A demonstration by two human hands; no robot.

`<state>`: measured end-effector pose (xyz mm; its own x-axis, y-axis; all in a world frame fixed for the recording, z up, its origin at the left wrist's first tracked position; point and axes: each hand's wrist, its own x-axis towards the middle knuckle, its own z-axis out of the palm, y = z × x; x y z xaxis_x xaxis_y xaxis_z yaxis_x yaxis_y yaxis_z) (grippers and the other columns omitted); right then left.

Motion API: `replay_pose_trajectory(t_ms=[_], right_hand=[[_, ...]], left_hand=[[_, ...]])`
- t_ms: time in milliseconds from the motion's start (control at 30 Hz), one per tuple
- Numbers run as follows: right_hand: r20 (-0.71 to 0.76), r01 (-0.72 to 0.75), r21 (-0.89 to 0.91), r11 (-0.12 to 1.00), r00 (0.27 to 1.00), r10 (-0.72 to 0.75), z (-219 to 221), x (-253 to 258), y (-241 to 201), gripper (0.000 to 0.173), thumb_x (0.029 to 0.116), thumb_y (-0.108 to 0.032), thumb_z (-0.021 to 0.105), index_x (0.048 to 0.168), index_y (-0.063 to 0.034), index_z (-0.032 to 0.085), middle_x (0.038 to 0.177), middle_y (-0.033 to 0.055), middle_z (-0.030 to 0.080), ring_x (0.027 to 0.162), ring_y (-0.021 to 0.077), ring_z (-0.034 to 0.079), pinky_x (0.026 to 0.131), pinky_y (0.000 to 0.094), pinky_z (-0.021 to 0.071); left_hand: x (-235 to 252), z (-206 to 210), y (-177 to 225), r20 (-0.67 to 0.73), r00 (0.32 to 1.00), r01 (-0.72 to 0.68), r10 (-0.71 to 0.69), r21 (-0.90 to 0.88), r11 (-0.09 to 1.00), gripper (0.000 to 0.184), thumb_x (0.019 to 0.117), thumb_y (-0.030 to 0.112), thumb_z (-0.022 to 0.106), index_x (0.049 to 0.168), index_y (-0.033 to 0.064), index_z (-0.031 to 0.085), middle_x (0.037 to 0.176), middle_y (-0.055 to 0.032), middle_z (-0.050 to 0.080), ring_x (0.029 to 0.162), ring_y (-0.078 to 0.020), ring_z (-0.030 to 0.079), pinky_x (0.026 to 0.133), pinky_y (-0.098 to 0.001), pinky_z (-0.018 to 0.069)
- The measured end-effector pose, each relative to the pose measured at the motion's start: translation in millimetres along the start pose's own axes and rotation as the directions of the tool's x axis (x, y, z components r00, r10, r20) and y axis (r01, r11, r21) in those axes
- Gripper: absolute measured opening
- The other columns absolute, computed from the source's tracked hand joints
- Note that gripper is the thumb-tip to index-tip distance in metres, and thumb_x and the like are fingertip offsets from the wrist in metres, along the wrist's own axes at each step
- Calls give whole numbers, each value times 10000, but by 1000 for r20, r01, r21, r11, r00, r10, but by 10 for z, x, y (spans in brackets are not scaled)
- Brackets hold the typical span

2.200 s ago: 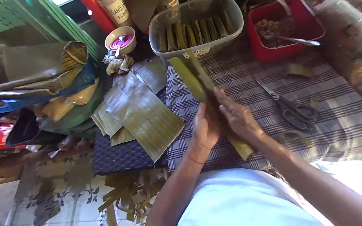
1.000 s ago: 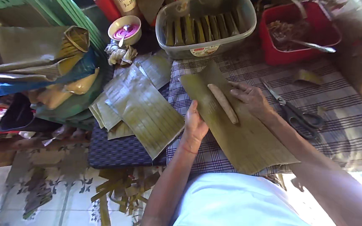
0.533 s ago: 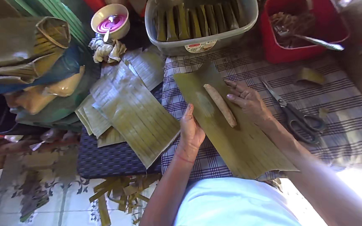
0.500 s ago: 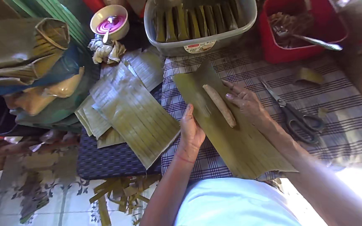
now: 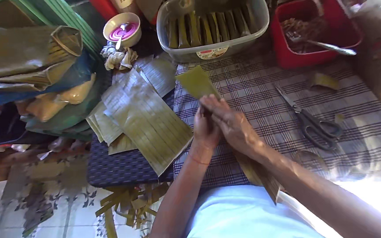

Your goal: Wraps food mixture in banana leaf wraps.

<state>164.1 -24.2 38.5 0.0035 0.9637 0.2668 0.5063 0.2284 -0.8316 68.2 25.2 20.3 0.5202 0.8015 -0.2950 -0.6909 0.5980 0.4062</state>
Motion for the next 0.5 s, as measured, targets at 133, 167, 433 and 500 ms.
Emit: replay_pose_trajectory(t_ms=[133, 167, 433, 500], right_hand=[[131, -115, 415, 902, 989, 66, -335, -24, 134, 393, 1078, -88, 461, 1450, -102, 585, 1404, -19, 636, 1183, 25, 626, 1012, 212, 516], [113, -197, 483, 853, 980, 162, -457, -57, 253, 388, 1075, -106, 482, 1451, -108, 576, 1325, -13, 672, 1073, 35, 668, 909, 215, 568], [285, -570, 434, 698, 822, 493, -1220, -1033, 859, 547, 910, -134, 640, 1450, -188, 569, 1203, 19, 727, 967, 112, 720, 819, 267, 610], [327, -619, 322, 716, 782, 530, -1378, -1110, 880, 404, 937, -175, 645, 1341, -174, 659, 1108, -6, 751, 876, 63, 710, 750, 214, 588]], left_hand=[[50, -64, 75, -30, 999, -36, 36, -7, 999, 441, 1107, 433, 266, 1235, 190, 611, 1243, -22, 685, 1145, -156, 669, 938, -353, 571], [45, -52, 78, -102, 993, -56, 61, 56, 997, 414, 1110, 421, 279, 1205, 193, 611, 1154, -11, 696, 1088, -140, 678, 921, -354, 573], [-65, -122, -27, -328, 939, -28, 104, 228, 973, 316, 1118, 286, 343, 1335, 133, 515, 1183, -79, 659, 1075, -196, 670, 920, -411, 570], [-73, -103, -39, -325, 939, -37, 112, 228, 973, 309, 1117, 294, 351, 1304, 130, 535, 1151, -80, 672, 1047, -195, 684, 898, -409, 582]])
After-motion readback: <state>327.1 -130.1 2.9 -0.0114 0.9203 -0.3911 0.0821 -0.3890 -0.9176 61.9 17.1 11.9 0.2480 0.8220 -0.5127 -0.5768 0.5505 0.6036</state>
